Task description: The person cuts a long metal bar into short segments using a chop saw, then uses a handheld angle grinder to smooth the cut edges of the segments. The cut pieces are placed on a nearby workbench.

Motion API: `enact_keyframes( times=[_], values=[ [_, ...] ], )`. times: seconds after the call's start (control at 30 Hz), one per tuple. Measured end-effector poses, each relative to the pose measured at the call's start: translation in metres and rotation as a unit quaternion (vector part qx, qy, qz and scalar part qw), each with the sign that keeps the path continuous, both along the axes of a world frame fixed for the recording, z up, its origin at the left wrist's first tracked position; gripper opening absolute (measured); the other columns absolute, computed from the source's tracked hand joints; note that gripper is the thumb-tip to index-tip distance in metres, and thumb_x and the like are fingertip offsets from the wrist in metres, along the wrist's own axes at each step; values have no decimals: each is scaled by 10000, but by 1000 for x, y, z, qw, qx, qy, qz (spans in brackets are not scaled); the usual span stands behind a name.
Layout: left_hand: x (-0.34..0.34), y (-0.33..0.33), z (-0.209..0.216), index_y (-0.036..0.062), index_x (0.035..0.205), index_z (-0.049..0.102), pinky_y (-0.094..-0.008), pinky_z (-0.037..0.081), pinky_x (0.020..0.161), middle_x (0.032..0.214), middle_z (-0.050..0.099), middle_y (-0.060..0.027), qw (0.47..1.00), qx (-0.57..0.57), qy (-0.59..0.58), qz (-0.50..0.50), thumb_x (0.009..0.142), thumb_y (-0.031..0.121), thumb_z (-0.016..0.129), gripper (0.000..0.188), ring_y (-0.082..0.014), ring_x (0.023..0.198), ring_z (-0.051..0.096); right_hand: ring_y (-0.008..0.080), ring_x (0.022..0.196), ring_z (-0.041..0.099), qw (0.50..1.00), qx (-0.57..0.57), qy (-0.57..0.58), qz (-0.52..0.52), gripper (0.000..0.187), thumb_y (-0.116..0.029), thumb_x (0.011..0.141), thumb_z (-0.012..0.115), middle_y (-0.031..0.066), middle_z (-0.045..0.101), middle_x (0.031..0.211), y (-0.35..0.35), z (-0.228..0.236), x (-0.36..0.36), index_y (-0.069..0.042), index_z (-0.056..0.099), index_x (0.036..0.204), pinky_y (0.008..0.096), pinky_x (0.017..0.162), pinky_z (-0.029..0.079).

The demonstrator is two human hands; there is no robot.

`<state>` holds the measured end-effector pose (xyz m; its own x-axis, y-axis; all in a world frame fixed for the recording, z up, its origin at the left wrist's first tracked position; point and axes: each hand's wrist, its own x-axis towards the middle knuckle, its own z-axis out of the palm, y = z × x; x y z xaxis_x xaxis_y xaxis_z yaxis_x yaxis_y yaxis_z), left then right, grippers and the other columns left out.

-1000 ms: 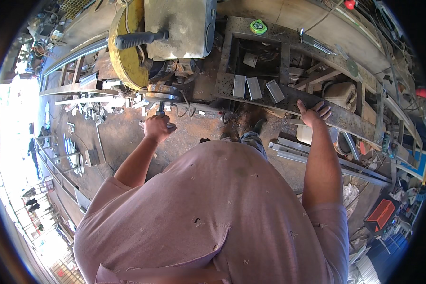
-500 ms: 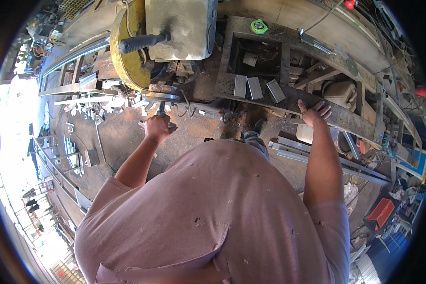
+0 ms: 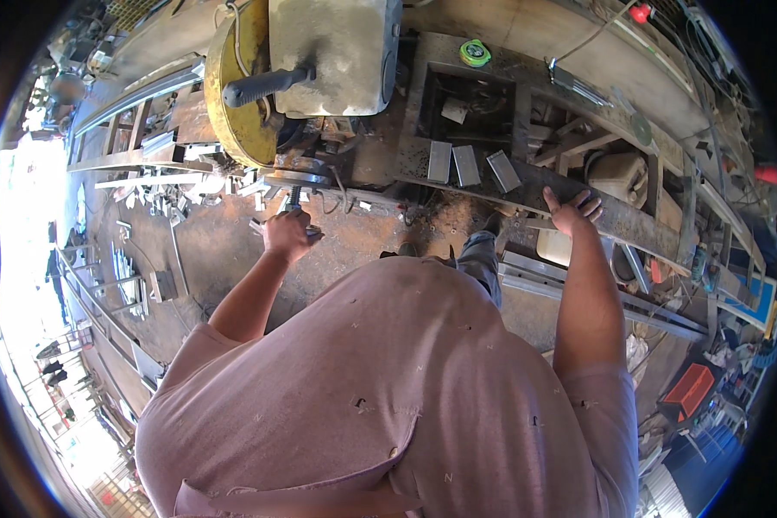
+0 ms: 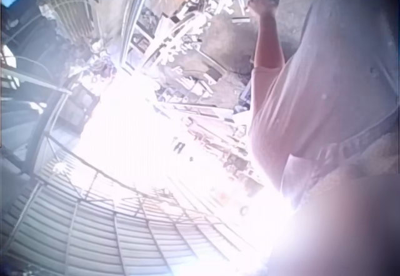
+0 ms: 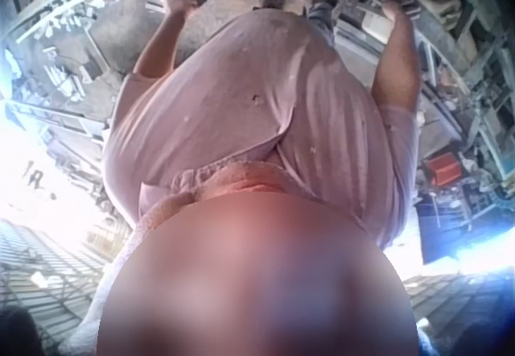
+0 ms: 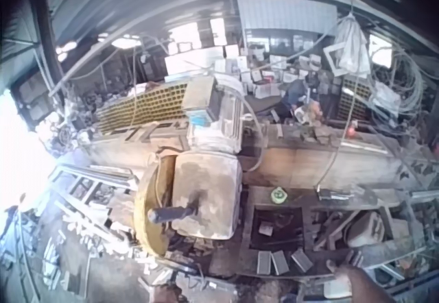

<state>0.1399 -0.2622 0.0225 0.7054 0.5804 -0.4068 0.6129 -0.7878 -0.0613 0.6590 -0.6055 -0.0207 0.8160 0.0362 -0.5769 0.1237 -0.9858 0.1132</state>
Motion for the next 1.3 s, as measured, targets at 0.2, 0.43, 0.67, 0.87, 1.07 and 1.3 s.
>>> enact_keyframes(
  times=[0.2, 0.43, 0.67, 0.87, 1.07, 1.3],
  values=[
    [3, -2, 5, 154, 1007, 750, -427, 595, 830, 1053, 720, -30, 1000, 1, 15, 13, 872, 526, 764, 396, -266, 965, 734, 507, 1586, -163, 1000, 7, 0, 2, 1442, -1042, 750, 377, 283, -195, 1722, 0, 1, 0, -47, -107, 1675, 577, 1291, -12],
    [3, -2, 2, 158, 1003, 753, -429, 596, 841, 1082, 721, -42, 999, 0, 19, 26, 878, 528, 756, 390, -277, 982, 734, 498, 1587, -174, 1000, 8, 4, -6, 1442, -1049, 747, 359, 278, -196, 1723, 3, 5, -2, -50, -110, 1674, 566, 1294, -6],
    [4, -2, 1, 154, 976, 746, -433, 595, 827, 1082, 732, -61, 1000, 9, 16, 23, 872, 524, 750, 385, -285, 978, 737, 510, 1581, -177, 1000, 8, 14, 7, 1441, -1051, 747, 348, 274, -201, 1724, 3, 9, -2, -49, -112, 1673, 569, 1294, -10],
    [4, -1, 1, 153, 1028, 743, -438, 605, 814, 1115, 748, -69, 999, 15, 37, 15, 876, 417, 742, 305, -296, 978, 751, 514, 1580, -177, 999, -3, 21, 41, 1442, -1057, 742, 334, 280, -179, 1727, 3, 7, -2, -47, -101, 1675, 576, 1293, -8],
    [5, -1, 0, 155, 1037, 739, -446, 605, 783, 1110, 749, -82, 997, -3, 68, 37, 881, 468, 747, 350, -295, 956, 752, 493, 1592, -157, 1000, 13, 11, 4, 1428, -1055, 744, 332, 264, -180, 1732, 3, 9, -3, -66, -94, 1681, 581, 1293, 6],
    [-3, 2, -13, 177, 930, 743, -449, 583, 744, 945, 733, -54, 999, 36, 15, 7, 825, 667, 749, 501, -262, 881, 738, 485, 1593, -169, 1000, 13, 9, 15, 1426, -1057, 739, 340, 258, -207, 1727, 1, 2, -2, -85, -104, 1683, 586, 1291, -2]
  ],
)
